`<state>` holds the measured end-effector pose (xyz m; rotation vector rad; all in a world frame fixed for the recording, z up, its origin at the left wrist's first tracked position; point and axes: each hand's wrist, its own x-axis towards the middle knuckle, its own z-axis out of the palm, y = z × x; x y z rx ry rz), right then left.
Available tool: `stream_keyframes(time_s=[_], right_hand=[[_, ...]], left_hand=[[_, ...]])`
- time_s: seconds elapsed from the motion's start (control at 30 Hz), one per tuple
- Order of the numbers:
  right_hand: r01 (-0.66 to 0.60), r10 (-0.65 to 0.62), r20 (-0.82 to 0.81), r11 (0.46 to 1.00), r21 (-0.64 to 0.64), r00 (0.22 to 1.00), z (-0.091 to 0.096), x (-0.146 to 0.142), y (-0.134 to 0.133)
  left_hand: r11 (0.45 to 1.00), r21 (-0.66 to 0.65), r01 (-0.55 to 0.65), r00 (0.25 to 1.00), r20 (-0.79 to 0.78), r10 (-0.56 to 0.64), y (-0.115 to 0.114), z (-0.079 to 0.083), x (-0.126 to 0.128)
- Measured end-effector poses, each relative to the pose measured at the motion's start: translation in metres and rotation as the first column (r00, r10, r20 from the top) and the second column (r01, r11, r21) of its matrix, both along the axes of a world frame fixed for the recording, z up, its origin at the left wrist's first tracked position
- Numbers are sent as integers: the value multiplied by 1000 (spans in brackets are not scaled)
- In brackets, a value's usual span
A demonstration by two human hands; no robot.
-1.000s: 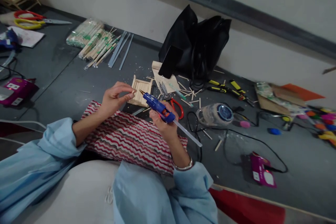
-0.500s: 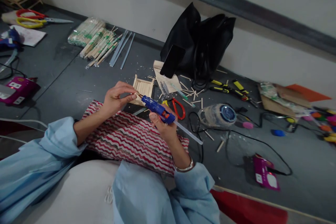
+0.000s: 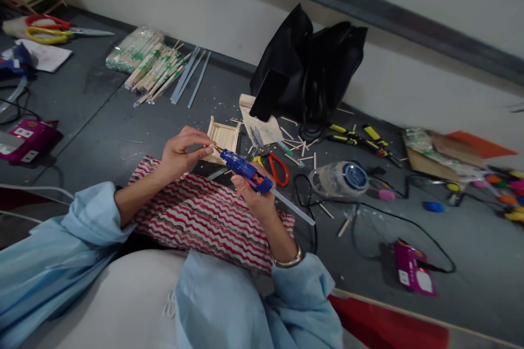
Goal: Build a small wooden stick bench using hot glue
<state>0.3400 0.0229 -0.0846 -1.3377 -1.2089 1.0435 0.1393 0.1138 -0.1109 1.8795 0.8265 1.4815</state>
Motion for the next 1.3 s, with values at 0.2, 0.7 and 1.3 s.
stream_keyframes(time_s=[0.2, 0.7, 1.3], right_hand=[[1, -1, -4, 1000, -4, 1000, -1, 1, 0], [-24, 24, 25, 1000, -18, 999, -9, 5, 1], [-34, 34, -17, 999, 39, 999, -13, 9, 2]], left_hand=[[1000, -8, 1, 1000, -2, -1, 1, -1, 0], [1000, -20, -12, 1000, -4, 12, 0, 1, 0], [942, -326, 76, 986, 166, -22, -2, -1, 3]])
